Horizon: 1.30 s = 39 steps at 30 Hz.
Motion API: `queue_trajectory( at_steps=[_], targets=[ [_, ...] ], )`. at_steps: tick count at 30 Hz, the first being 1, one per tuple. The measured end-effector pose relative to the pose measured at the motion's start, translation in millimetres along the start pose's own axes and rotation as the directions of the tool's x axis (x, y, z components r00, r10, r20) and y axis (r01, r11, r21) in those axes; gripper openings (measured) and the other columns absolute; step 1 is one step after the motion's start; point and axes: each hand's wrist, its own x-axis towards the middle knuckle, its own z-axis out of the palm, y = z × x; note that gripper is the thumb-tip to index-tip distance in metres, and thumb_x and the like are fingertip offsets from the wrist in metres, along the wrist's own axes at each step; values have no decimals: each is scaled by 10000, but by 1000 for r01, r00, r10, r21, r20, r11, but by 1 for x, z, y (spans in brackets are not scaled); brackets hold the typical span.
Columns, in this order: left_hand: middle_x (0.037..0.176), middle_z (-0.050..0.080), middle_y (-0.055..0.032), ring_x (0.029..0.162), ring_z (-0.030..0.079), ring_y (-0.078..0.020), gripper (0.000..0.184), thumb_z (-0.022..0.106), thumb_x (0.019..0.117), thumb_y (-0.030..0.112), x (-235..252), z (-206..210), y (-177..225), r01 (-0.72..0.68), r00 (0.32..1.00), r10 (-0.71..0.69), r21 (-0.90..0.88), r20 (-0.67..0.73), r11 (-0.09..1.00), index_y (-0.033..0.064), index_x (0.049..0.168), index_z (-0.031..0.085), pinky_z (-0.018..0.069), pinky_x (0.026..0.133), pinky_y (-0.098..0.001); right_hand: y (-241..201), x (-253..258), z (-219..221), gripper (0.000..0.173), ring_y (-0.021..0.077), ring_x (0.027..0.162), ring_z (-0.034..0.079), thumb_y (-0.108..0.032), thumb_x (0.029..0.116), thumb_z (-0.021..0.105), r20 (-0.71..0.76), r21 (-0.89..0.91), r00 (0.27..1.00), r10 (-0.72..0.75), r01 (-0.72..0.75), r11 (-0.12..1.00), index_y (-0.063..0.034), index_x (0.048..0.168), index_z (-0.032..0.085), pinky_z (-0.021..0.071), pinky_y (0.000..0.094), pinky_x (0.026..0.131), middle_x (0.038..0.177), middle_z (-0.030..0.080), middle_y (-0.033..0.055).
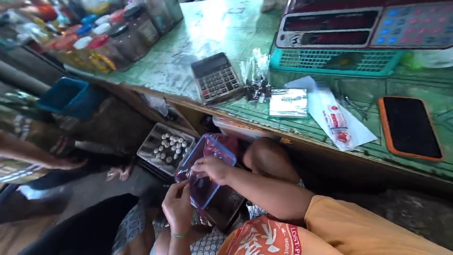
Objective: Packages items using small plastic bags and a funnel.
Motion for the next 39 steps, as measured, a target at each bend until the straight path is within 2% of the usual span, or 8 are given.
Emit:
queue_trajectory(
  at_steps=[4,8,12,21,26,30,35,39],
  targets=[
    [858,705,-89,802,686,-139,111,659,857,81,3,9,-18,-206,975,220,294,-16,933,14,847,748,584,737,-306,9,-2,12,272,145,1136,617,-191,1083,477,128,187,992,14,-37,982,-39,1228,650,507,384,960,1257,671,58],
    [1039,715,-152,1028,682,-260,217,721,824,170,8,2,-21,-154,986,166,267,-20,951,1,956,752,558,919,-438,22,0,23,431,190,1306,532,-359,1095,443,107,195,993,53,-74,978,-77,1373,614,433,470,1075,1410,591,77],
    [1037,710,-197,1025,684,-287,277,773,801,156,3,14,-24,-85,968,145,278,-205,957,-53,976,721,546,933,-440,35,-4,36,539,230,1435,428,-461,1077,460,66,233,993,99,-112,966,-104,1473,539,355,524,1156,1542,486,92],
    [984,717,-196,1019,669,-366,165,701,814,122,14,15,-24,-50,972,138,401,-193,915,-33,866,722,487,971,-537,35,-10,38,549,239,1500,342,-395,1068,516,95,177,992,87,-103,979,-94,1526,480,296,558,1195,1616,397,91],
    [923,694,-189,936,654,-349,166,704,829,139,24,-1,-15,105,992,-69,371,-109,923,-23,865,713,493,857,-563,25,-8,36,344,178,1203,622,-262,1053,587,-34,-12,999,6,-7,1000,-10,1262,694,482,415,1056,1290,676,130],
    [690,625,-5,638,601,-92,58,647,827,96,21,-5,-19,310,951,-310,-80,10,947,53,789,650,515,609,-286,22,-2,27,198,91,756,590,-200,987,681,-38,-87,999,4,-7,996,-3,967,677,500,290,730,848,650,37],
    [1075,717,-94,955,694,-128,318,645,822,14,3,-2,-11,203,979,-197,-302,50,932,-52,1133,669,588,841,-272,13,-2,21,149,79,617,522,-118,999,596,64,-107,996,65,-57,993,-38,874,592,460,251,603,714,544,-5],
    [1096,750,-110,994,724,-147,238,621,884,-8,-3,0,-9,16,998,3,-320,60,947,-58,1090,730,605,899,-293,11,0,18,144,108,590,524,-86,945,617,12,-91,999,46,-44,995,-67,821,548,498,296,600,680,517,2]
  ],
)
